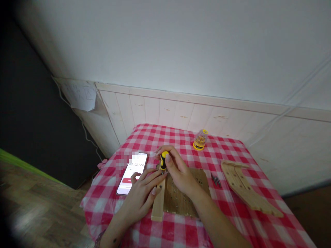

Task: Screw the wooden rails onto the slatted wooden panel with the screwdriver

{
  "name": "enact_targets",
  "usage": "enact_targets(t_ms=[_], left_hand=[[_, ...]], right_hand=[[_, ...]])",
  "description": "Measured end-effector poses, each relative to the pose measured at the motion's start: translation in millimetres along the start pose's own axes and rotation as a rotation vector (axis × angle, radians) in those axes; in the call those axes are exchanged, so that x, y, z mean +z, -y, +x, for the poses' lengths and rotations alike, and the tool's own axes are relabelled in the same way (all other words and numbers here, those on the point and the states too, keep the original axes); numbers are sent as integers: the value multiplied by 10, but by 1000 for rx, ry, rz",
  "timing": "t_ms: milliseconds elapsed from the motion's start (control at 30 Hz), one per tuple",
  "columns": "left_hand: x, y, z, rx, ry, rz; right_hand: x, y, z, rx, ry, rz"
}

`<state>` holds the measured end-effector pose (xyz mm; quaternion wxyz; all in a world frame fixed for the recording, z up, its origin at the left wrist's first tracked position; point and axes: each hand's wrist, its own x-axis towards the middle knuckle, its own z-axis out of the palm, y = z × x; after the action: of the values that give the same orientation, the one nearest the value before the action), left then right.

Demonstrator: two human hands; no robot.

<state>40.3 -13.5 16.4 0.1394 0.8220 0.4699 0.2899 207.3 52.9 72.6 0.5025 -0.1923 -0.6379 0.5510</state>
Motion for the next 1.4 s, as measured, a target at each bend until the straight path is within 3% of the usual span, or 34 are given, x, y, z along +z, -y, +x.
enact_targets(t_ms=[667, 1000, 1233, 1400], left_hand=[[9, 0, 1, -5, -5, 12], [8, 9, -4, 5, -8, 5], [13, 12, -4, -2, -9, 12], [18, 13, -9, 7, -17, 18]], right_hand=[[58, 13, 3, 157, 46, 160], [-14, 99, 33, -21, -80, -209], [18, 66, 25, 75, -26, 41], [83, 3, -6, 88, -50, 63]])
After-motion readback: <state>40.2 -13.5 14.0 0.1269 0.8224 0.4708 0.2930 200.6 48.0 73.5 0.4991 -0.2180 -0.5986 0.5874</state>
